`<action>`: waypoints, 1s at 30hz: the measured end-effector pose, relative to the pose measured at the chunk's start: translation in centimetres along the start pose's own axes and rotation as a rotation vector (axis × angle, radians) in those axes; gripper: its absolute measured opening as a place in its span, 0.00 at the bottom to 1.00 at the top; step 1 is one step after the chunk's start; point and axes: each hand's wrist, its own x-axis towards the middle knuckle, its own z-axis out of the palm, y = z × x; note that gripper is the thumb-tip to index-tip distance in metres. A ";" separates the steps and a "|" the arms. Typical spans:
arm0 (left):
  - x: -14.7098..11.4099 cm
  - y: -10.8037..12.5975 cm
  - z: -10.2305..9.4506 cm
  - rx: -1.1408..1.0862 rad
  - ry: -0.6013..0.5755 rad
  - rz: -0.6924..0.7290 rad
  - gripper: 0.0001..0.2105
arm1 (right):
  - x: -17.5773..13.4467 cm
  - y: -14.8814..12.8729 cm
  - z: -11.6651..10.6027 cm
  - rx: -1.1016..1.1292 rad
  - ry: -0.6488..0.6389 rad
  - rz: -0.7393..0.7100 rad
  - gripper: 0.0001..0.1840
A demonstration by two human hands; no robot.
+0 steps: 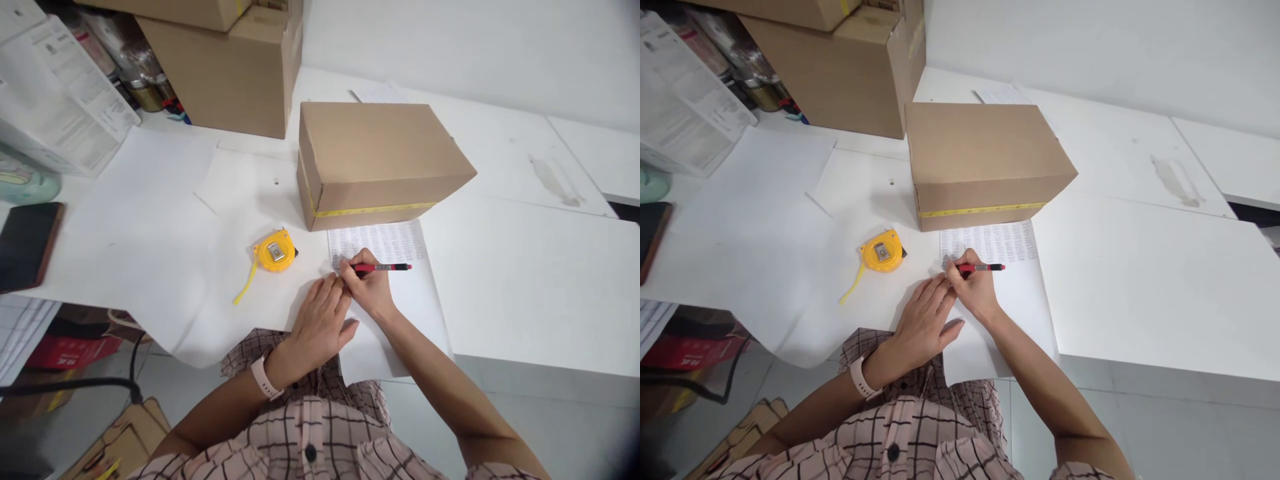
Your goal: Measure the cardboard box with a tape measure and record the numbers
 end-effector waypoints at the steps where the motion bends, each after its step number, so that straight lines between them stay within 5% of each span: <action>1: 0.0 0.0 0.0 -0.001 0.007 0.006 0.24 | 0.0 0.1 0.0 0.003 0.006 -0.001 0.15; 30: -0.1 -0.1 -0.2 -0.025 -0.011 -0.007 0.25 | 0.1 0.5 0.2 -0.019 0.039 -0.033 0.15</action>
